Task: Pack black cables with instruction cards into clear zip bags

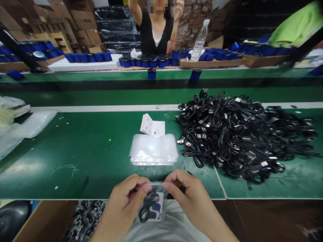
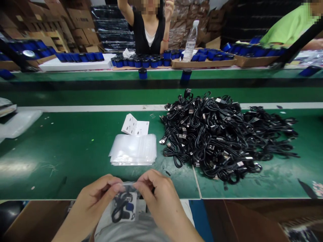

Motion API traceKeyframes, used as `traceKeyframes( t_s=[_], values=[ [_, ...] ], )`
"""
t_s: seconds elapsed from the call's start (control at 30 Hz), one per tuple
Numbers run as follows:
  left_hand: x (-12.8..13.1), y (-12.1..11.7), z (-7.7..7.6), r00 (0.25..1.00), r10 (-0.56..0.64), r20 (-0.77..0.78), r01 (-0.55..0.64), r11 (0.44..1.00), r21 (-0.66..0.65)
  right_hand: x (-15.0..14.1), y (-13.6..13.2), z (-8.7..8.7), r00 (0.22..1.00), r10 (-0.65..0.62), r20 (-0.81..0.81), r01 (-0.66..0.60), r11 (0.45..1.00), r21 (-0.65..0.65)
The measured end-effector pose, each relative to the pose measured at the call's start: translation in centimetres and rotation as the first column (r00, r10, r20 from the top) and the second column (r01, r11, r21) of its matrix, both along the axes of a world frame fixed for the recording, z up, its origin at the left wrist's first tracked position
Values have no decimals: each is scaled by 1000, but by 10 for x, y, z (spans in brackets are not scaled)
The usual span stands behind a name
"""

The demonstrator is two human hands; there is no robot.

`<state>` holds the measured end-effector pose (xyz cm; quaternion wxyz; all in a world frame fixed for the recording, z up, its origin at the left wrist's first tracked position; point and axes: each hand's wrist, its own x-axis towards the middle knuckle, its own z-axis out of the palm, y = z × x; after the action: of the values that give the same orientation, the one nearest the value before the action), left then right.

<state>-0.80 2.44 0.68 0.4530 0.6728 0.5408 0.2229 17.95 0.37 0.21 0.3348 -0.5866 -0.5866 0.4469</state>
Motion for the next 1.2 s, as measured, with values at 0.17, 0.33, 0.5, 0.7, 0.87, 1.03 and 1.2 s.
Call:
traceKeyframes(
  t_s=[0.17, 0.33, 0.5, 0.7, 0.87, 1.03, 1.2],
  values=[
    [-11, 1, -3, 995, -73, -75, 76, 996, 46, 3, 1, -3, 990, 130, 59, -135, 986, 95],
    [-16, 2, -3, 988, -137, -77, 146, 980, 132, 7, 0, -2, 981, 154, 115, -174, 967, 185],
    [-15, 5, 0, 991, -125, -46, 133, 968, 212, 6, 3, -2, 985, 111, 129, -138, 963, 232],
    [-12, 10, 4, 991, -114, -62, 125, 970, 210, 0, 9, 1, 982, 139, 127, -165, 959, 231],
    [-10, 9, 5, 986, -148, -73, 159, 970, 184, -4, 8, 3, 980, 154, 128, -181, 956, 232],
    [-8, 7, 4, 990, -140, -30, 143, 984, 110, -5, 5, 3, 976, 161, 147, -196, 944, 265],
    [-9, 5, 3, 997, -77, -20, 79, 987, 138, -7, 1, 3, 975, 176, 136, -208, 938, 278]
  ],
)
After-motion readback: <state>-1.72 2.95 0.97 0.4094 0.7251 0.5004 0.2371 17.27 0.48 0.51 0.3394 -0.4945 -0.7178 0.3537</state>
